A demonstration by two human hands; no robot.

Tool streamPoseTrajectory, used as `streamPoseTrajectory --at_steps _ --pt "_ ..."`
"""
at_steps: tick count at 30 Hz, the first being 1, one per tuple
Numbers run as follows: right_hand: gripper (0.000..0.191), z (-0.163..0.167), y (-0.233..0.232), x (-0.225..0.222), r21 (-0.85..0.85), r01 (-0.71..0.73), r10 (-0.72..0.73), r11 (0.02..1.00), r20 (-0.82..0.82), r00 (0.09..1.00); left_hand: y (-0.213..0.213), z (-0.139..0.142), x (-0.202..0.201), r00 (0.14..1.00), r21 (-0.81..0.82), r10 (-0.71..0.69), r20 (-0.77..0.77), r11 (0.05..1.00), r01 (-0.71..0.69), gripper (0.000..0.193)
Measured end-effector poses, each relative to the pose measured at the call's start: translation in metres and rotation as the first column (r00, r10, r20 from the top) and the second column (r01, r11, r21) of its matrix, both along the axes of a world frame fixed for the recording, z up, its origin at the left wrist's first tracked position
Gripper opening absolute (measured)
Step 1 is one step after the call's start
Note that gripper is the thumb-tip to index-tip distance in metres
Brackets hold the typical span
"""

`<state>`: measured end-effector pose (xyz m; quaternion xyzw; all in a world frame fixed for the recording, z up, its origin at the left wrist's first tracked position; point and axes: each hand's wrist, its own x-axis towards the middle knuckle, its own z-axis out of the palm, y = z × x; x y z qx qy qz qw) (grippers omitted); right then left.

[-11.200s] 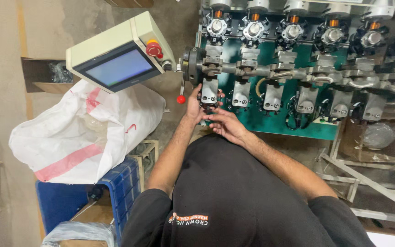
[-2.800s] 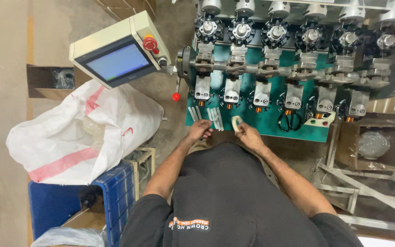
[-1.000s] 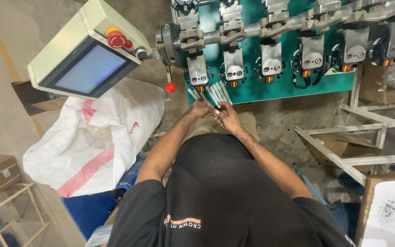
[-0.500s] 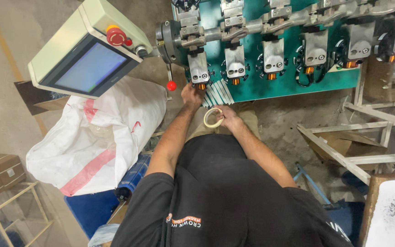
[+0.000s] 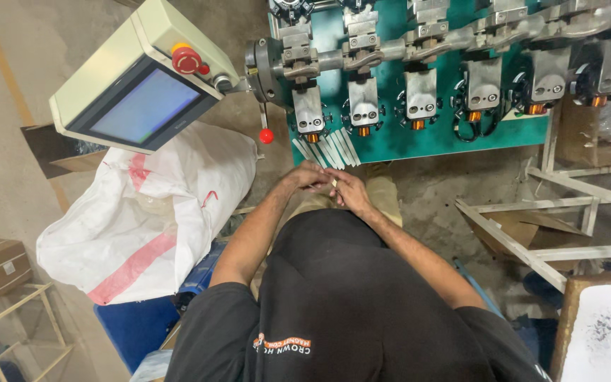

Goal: The person works at a multi-spindle coil winding machine, fitting small motor rotor components into the machine stations and using scissors to trim or adjust parts. They then carry wound coil assemblies to a blue crate, wrap them in plastic, and place them inside.

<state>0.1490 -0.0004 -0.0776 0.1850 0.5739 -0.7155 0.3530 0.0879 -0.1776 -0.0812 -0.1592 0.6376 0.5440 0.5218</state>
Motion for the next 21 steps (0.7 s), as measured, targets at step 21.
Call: streamPoseTrajectory --at_steps 21 --pt "0.009 -0.015 0.026 0.003 0.158 0.209 -0.255 0.965 0.383 0.888 -0.006 0.006 -0.035 0.663 -0.669 -0.394 -0.637 0.709 -0.221 0.026"
